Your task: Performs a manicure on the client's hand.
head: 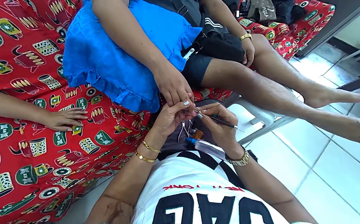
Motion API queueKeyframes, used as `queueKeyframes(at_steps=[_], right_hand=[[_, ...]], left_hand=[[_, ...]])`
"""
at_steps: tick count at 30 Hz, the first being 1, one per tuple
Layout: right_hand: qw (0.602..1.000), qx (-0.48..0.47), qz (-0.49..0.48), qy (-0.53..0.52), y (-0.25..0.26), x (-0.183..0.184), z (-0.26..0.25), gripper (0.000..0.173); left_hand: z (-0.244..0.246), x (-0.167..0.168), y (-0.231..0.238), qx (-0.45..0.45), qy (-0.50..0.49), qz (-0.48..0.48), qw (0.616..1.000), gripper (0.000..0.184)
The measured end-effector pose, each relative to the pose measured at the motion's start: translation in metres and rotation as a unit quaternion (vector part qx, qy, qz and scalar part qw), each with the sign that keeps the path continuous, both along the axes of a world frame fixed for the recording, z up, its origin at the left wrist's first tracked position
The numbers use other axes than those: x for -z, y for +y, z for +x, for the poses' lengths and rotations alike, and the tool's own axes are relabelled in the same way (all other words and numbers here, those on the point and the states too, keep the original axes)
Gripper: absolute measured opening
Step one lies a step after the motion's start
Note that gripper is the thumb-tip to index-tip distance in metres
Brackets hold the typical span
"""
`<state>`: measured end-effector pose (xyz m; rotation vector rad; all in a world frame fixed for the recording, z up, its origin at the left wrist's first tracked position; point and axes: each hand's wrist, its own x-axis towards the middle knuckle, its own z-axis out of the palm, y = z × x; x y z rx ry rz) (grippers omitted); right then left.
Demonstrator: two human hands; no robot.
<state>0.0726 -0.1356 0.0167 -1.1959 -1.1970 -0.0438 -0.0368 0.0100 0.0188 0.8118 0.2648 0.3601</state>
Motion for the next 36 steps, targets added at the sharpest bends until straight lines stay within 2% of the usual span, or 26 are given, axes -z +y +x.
queueKeyframes(at_steps=[14,36], right_hand=[[0.993,0.044,-0.029,-0.105,-0.002,-0.009,0.0,0.0],[0.989,0.048,-0.049,-0.129,-0.004,-0.012,0.002,0.001]], left_hand=[[-0.002,-0.002,0.001,-0.004,0.017,0.019,1.0,0.023],[0.0,-0.006,-0.002,-0.016,0.039,0.037,0.998,0.019]])
